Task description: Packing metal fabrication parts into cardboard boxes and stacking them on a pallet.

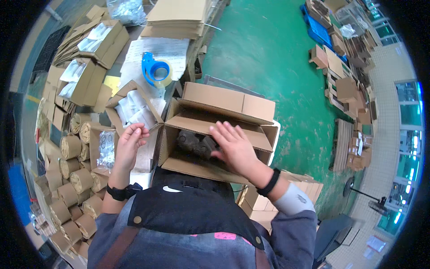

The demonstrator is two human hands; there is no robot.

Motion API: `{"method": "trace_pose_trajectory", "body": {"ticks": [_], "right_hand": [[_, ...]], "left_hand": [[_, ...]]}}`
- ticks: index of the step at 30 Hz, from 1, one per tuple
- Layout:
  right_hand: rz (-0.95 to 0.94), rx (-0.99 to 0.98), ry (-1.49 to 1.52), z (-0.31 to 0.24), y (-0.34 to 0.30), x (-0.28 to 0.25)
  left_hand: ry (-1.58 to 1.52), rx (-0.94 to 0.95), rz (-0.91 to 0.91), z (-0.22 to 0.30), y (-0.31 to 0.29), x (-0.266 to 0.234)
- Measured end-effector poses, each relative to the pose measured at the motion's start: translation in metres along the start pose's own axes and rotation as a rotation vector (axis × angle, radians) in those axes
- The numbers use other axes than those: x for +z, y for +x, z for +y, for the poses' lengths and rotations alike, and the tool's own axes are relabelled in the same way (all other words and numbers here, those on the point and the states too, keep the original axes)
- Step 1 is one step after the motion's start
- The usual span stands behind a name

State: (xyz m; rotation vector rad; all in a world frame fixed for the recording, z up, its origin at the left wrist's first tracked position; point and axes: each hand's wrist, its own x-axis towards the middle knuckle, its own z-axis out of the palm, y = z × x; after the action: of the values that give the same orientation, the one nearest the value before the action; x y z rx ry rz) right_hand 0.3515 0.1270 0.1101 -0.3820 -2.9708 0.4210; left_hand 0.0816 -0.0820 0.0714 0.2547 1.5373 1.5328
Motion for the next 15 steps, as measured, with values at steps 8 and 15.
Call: {"method": "trace_pose_trajectory", "body": {"ticks": [8, 15], "right_hand": [[0.473, 0.868, 0.375, 0.005, -0.179, -0.275], [1.129, 1.511, -0.317, -0.120, -0.577, -0.506]], "left_hand": [[1.203, 0.975, -0.601, 0.050, 0.017, 0.118], [1.524, 0.807, -0.947, -0.014, 0.060, 0.140]]}}
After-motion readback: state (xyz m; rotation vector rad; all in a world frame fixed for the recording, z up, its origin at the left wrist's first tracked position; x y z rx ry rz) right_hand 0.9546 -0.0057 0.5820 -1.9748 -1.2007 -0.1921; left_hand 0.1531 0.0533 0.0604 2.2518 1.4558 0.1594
